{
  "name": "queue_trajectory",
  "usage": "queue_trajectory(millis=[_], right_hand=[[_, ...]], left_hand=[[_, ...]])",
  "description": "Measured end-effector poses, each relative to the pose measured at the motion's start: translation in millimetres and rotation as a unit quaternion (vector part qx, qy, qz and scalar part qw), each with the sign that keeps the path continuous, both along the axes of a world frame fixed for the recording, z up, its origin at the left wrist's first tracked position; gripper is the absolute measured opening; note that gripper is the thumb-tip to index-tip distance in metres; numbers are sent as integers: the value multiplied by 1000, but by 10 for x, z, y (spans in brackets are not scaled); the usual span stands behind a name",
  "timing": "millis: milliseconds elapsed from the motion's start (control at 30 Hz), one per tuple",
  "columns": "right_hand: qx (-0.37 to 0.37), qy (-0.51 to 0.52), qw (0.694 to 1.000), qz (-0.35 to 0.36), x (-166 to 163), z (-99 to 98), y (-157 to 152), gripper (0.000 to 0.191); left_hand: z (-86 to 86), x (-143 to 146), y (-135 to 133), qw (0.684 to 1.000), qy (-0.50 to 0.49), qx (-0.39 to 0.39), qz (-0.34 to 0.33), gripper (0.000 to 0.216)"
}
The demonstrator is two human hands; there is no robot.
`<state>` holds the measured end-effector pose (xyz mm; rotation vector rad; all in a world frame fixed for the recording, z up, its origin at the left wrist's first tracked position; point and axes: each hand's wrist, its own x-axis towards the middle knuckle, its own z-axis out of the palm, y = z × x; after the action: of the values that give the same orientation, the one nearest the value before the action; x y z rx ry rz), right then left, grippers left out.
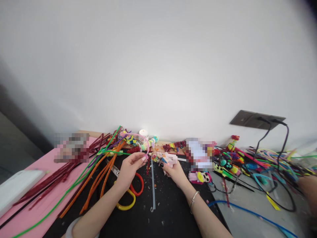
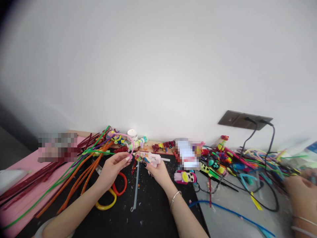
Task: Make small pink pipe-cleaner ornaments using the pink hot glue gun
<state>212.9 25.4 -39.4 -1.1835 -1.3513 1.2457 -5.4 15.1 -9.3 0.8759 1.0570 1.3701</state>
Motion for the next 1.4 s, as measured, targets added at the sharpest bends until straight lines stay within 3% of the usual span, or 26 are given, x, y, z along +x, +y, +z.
queue_trajectory(millis=[500,1200,1400], right_hand=[[46,-62,997,-12,3,15,-4,24],[29,-47,998,-1,-13,69,-29,20],[64,-54,996,-8,7,54,-17,29]], left_hand=[[27,2,-7,1000,-11,-1,1,45],[1,-34,21,1000,0,12,15,43],[47,-41,22,1000,8,6,27,45]])
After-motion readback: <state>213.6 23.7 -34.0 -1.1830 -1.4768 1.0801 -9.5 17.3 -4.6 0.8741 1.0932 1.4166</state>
